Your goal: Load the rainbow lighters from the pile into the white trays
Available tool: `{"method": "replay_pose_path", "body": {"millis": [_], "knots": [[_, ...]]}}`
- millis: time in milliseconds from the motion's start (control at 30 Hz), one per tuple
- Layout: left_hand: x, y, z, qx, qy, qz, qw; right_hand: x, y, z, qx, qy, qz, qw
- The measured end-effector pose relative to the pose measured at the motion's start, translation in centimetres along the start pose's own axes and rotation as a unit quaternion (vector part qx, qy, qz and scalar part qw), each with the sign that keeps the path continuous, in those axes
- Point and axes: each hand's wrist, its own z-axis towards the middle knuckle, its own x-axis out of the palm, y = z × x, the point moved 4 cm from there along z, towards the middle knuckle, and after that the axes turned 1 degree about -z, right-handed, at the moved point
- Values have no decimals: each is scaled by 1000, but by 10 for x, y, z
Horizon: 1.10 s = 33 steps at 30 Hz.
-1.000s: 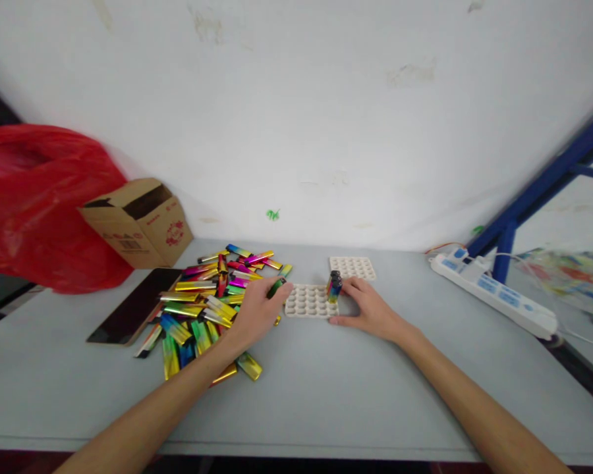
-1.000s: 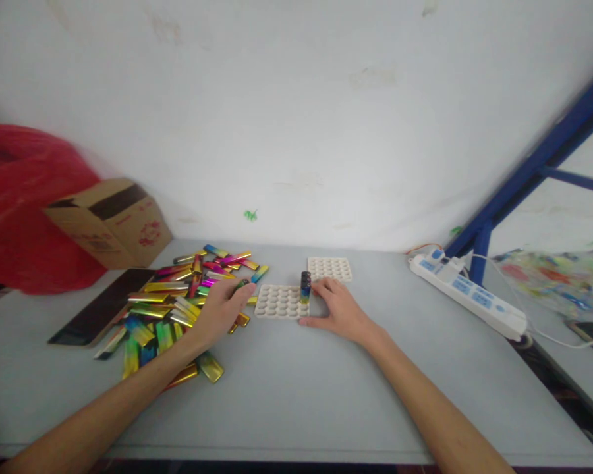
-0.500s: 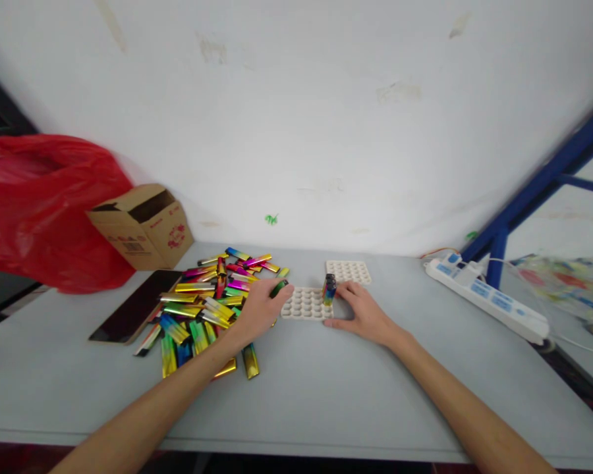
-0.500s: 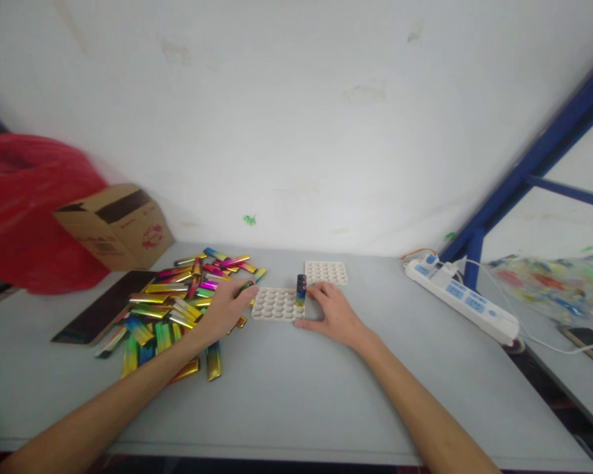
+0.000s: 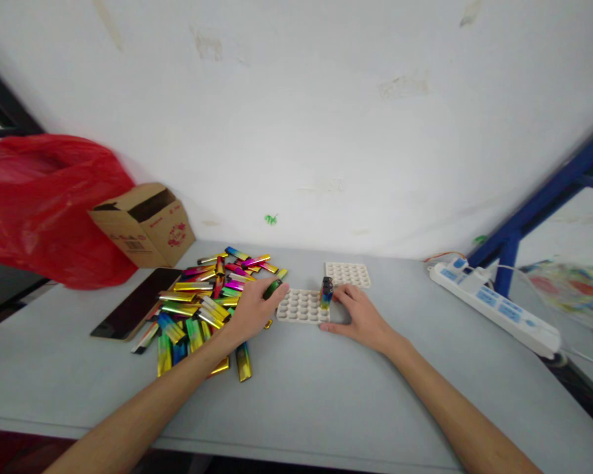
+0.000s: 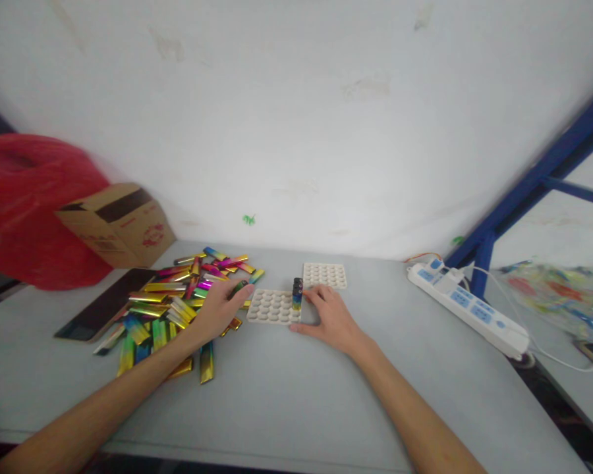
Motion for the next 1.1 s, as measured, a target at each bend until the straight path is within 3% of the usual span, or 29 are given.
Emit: {"method": "replay_pose_path", "body": {"millis": [1100], "knots": [[3,-3,-13,0,5,-70,998,1,-4,3,-13,-5,-3,1000]]}}
